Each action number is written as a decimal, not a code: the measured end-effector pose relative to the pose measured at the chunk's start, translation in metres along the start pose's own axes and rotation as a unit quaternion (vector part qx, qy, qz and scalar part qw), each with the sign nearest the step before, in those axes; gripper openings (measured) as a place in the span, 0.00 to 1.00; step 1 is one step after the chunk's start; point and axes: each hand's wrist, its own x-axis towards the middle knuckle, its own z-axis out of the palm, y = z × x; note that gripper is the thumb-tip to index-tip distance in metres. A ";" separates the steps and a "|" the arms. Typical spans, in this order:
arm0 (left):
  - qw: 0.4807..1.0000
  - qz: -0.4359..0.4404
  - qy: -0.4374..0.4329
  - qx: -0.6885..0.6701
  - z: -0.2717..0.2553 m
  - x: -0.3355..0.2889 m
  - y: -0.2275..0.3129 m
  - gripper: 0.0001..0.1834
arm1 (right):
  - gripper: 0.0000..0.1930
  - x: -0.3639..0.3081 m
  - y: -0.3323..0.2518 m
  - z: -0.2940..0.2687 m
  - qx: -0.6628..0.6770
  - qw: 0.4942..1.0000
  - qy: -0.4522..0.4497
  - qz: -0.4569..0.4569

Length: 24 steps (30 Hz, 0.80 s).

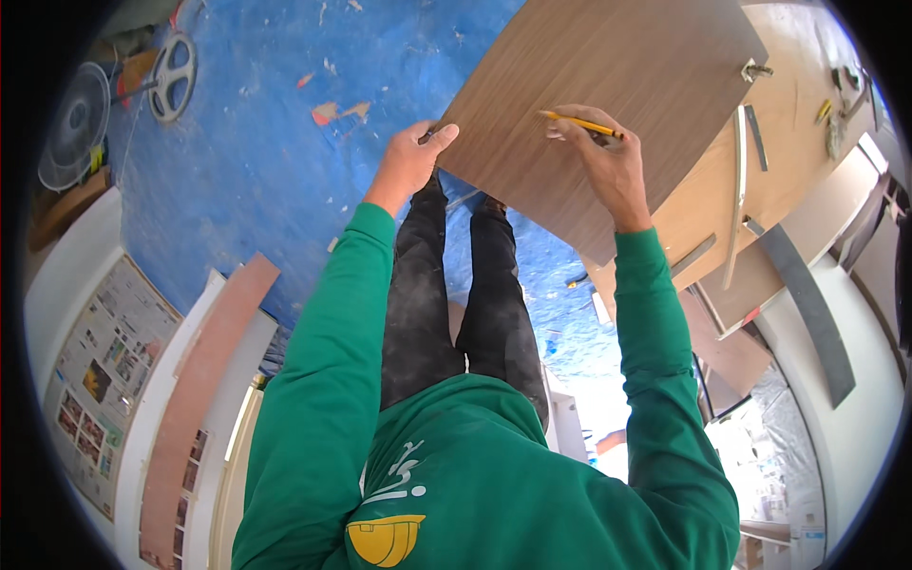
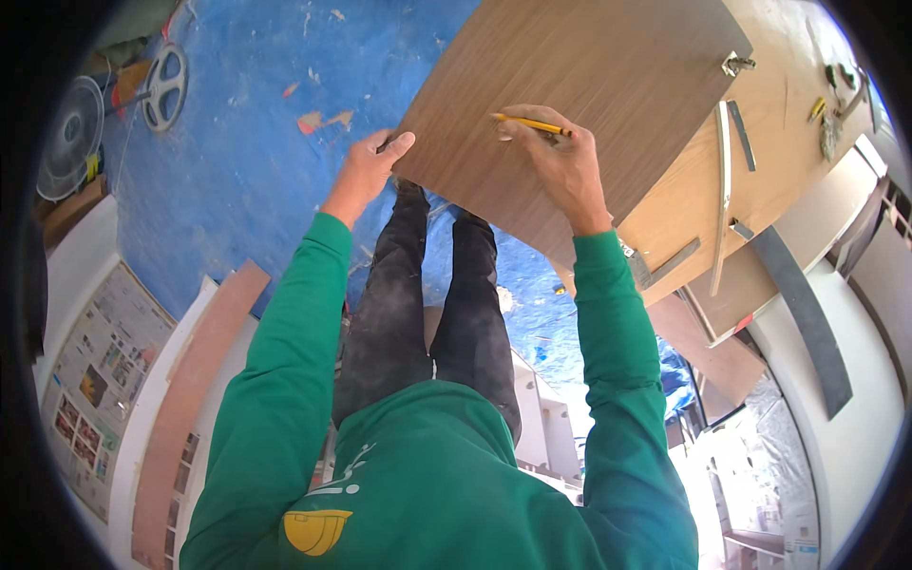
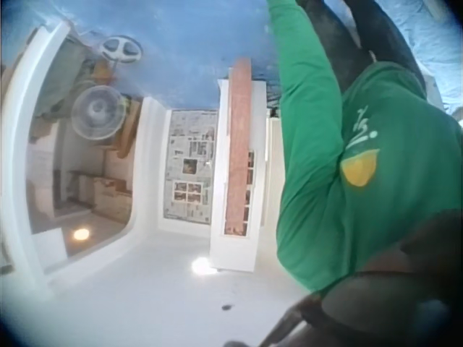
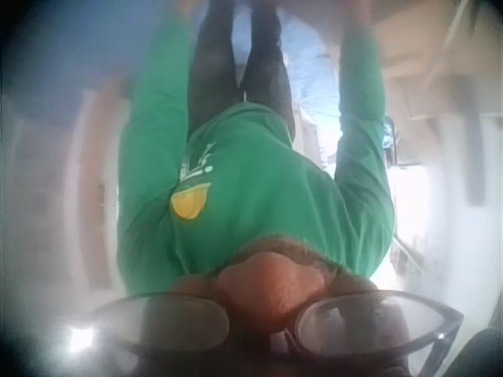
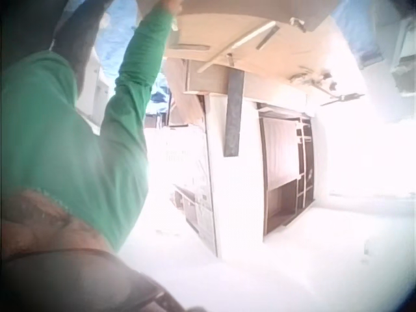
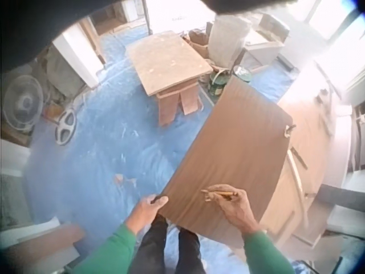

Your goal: The person handles a wooden cabinet door, aligning a white edge strip along its curved edge. They use a pencil to mark the strip and the door surface, then remove the strip and mark the door again. The person works on a blue tarp-covered floor in a room with construction debris.

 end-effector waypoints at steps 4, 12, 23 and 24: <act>1.000 0.010 0.002 -0.003 0.001 0.001 -0.005 0.38 | 0.11 0.024 0.011 0.006 -0.016 0.996 -0.077 0.045; 0.999 -0.015 0.006 -0.042 0.007 -0.003 -0.004 0.41 | 0.11 0.041 0.026 0.012 -0.052 0.993 -0.094 0.039; 0.999 -0.022 0.006 -0.028 0.007 -0.004 -0.001 0.43 | 0.11 0.047 0.024 0.014 -0.084 0.990 -0.110 0.030; 0.999 -0.022 0.004 -0.023 0.006 -0.003 -0.002 0.42 | 0.11 0.048 0.024 0.015 -0.080 0.990 -0.110 0.024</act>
